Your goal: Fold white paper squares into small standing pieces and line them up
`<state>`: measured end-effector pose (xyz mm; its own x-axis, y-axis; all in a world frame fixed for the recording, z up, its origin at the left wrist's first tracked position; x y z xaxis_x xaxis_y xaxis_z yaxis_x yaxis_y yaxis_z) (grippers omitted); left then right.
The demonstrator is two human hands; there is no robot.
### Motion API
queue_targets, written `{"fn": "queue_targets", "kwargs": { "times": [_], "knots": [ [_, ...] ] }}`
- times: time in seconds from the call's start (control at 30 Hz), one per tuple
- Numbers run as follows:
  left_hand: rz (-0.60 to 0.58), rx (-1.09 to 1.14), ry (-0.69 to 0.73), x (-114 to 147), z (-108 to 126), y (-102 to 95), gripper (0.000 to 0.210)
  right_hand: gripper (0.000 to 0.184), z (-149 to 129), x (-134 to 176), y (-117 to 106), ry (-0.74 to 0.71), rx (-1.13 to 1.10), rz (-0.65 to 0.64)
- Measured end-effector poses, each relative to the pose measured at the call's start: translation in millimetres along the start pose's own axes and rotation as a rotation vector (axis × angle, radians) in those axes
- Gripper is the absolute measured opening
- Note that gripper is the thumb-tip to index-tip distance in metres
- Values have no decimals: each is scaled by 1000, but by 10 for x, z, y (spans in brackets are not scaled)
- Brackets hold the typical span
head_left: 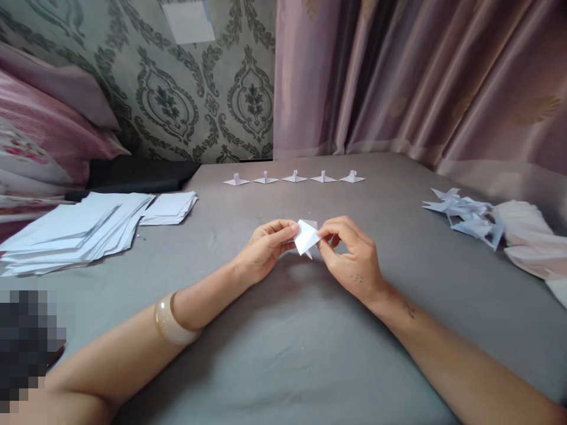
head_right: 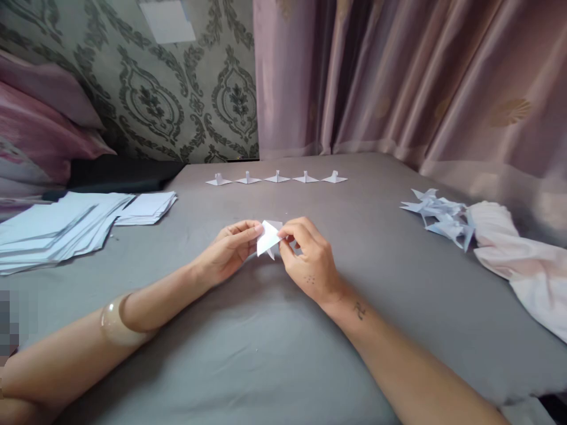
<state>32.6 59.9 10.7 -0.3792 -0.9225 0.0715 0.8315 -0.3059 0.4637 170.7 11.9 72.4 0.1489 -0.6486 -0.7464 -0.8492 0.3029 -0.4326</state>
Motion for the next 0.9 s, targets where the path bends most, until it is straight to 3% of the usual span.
{"fn": "queue_targets", "kwargs": {
  "times": [0.13, 0.23, 0.47, 0.6, 0.8, 0.9],
  "knots": [
    [43, 13, -5, -13, 9, -50, 16, 26, -57, -15, 35, -36, -47, -92],
    [50, 7, -1, -24, 18, -72, 15, 23, -56, -35, 33, -15, -78, -91],
    [-4, 11, 13, -22, 14, -36, 14, 7, 92, -50, 43, 169, -148, -76],
    [-24, -4, 10, -12, 5, -18, 14, 12, 175, -23, 70, 285, -169, -88],
    [-102, -64, 25, 33, 31, 84, 14, 12, 210, -19, 101, 323, -175, -130],
    [-88, -65, 31, 38, 34, 79, 13, 9, 219, -8, 95, 335, -176, -125]
  ]
}}
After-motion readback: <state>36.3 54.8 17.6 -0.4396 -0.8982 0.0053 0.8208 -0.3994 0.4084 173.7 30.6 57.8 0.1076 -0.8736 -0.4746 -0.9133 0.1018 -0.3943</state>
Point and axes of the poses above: each hand's wrist, its own x-axis away from the middle knuckle, its own y-axis out of the palm, z = x × y, the point moved 7 cm from there along -x, towards the middle knuckle, and after that the axes turned 1 degree about -z, right-handed, at the moved point
